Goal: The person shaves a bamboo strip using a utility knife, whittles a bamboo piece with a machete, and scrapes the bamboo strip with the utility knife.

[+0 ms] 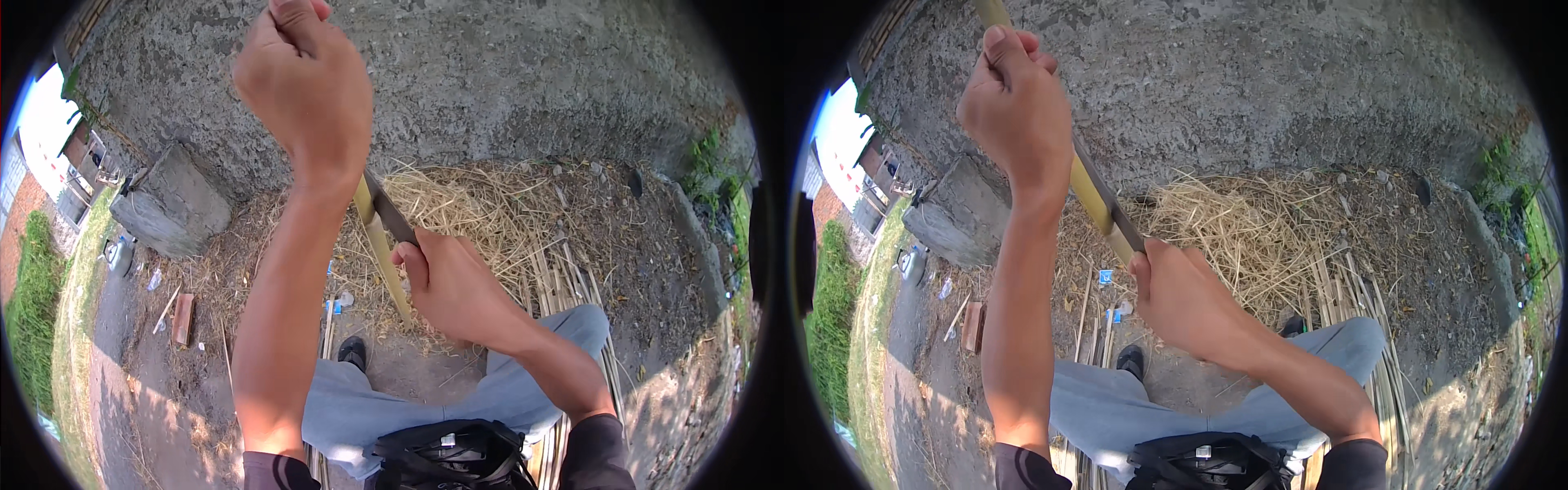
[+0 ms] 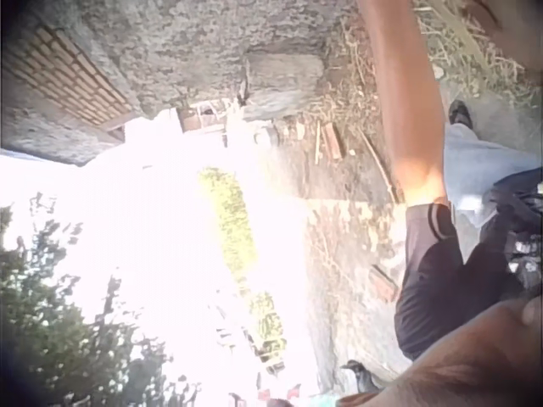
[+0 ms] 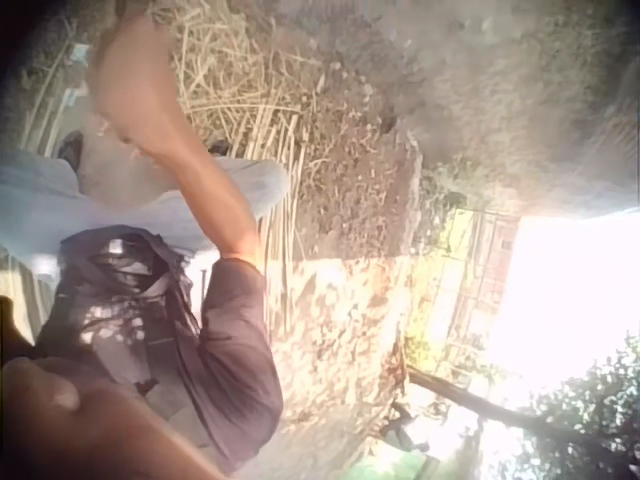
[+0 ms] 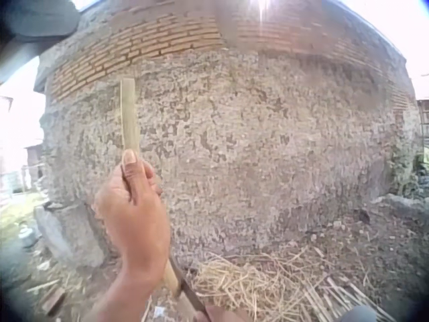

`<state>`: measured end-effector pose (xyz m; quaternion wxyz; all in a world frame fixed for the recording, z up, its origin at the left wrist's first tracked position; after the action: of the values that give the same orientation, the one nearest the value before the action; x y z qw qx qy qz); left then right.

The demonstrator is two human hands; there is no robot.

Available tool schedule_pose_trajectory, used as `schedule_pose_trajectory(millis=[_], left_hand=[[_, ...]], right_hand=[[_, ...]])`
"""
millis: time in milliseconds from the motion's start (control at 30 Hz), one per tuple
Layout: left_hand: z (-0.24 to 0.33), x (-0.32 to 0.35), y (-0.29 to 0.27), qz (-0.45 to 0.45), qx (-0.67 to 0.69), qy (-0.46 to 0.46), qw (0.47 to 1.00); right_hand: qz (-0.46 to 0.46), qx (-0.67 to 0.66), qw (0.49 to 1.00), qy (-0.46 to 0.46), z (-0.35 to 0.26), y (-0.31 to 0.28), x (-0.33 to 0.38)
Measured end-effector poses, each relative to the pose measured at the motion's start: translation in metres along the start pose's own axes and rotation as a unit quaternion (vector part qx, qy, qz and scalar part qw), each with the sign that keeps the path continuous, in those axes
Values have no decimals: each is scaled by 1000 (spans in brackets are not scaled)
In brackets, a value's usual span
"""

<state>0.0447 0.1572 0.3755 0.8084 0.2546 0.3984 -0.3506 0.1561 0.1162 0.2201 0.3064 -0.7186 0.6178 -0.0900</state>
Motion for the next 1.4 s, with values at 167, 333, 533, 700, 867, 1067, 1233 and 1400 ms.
schedule_pose_trajectory(millis=[167,333,533,700,867,1067,1233,1400], left_hand=[[8,1,-3,2,14,21,1000],[18,4,6,-13,43,33,998],[31,13,0,110,-32,86,990],[16,6,5,-17,54,21,998],[-3,-7,-5,-9,50,27,998],[-5,-8,-11,-11,84,-14,996],[-9,-13,-17,9,52,-10,999],[-36,-24,-29,-6,122,-36,992]], right_hand=[[39,-41,997,-45,-49,-34,-2],[44,26,999,0,29,23,15],[31,-46,998,-1,-28,-22,1],[8,-35,999,10,14,14,6],[-49,-49,996,64,37,32,22],[-2,-76,997,9,3,22,16],[17,-25,1000,8,74,78,31],[-36,-80,995,45,30,49,19]])
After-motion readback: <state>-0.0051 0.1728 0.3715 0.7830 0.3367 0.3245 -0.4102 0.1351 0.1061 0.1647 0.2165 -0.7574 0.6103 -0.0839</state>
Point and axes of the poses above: each hand's wrist, its own x-axis away from the middle knuckle, its own y-axis out of the palm, z = x × y, the point moved 7 cm from there along -x, towards the middle knuckle, and after that the axes turned 2 degrees about -z, right-handed, at the moved point
